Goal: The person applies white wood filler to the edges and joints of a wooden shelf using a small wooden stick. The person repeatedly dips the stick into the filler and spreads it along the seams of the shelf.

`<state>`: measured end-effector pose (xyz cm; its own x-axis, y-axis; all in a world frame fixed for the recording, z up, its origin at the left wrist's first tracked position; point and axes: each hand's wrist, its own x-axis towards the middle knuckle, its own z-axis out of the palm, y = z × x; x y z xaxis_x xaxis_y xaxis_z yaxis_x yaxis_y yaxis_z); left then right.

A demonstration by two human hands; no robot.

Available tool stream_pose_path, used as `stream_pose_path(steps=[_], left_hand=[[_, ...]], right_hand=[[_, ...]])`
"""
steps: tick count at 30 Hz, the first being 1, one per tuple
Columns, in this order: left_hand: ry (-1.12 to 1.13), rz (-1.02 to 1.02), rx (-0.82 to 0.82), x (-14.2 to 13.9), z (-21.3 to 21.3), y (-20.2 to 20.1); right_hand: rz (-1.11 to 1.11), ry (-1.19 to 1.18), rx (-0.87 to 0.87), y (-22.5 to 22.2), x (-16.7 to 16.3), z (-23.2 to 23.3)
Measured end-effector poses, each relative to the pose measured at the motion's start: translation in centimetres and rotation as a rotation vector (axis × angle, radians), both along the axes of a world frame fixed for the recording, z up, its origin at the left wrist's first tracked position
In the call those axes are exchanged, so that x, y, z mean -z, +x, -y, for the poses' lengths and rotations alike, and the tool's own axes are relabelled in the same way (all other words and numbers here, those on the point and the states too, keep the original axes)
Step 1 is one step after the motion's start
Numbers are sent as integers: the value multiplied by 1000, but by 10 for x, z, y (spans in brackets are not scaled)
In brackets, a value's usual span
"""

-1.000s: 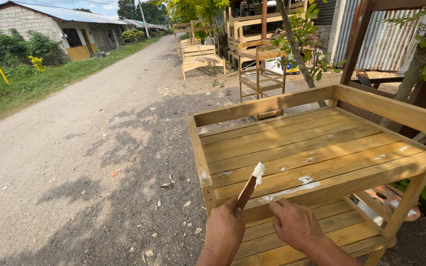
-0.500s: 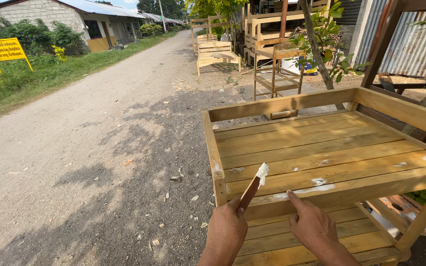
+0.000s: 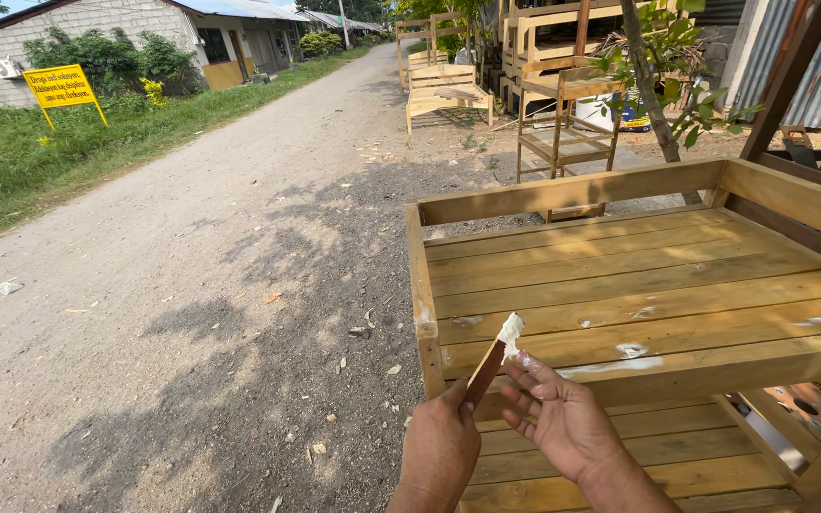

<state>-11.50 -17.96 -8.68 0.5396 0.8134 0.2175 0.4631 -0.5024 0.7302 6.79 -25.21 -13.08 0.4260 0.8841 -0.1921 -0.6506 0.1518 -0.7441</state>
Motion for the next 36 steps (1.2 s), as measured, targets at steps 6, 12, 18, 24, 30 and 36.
stream_pose_path(steps=[6,12,18,24,30,36], left_hand=[[-22,-47,-59,7,-1,0],[-589,70,-42,5,-2,-4],[-597,88,-55,4,0,-10],[-494,128,-41,4,-3,-10],[-194,-40,-24,-12,-7,-37],[-232,-77,-56,-25,-7,-59]], right_hand=[[773,-238,114,-24,1,-11],[1821,-309,264,-32,5,-1],[1057,-39,260,-15,34,-14],[604,-99,238,-6,52,-20],[503,-154,140,-18,54,-25],[531,-215,40,-34,74,-40]])
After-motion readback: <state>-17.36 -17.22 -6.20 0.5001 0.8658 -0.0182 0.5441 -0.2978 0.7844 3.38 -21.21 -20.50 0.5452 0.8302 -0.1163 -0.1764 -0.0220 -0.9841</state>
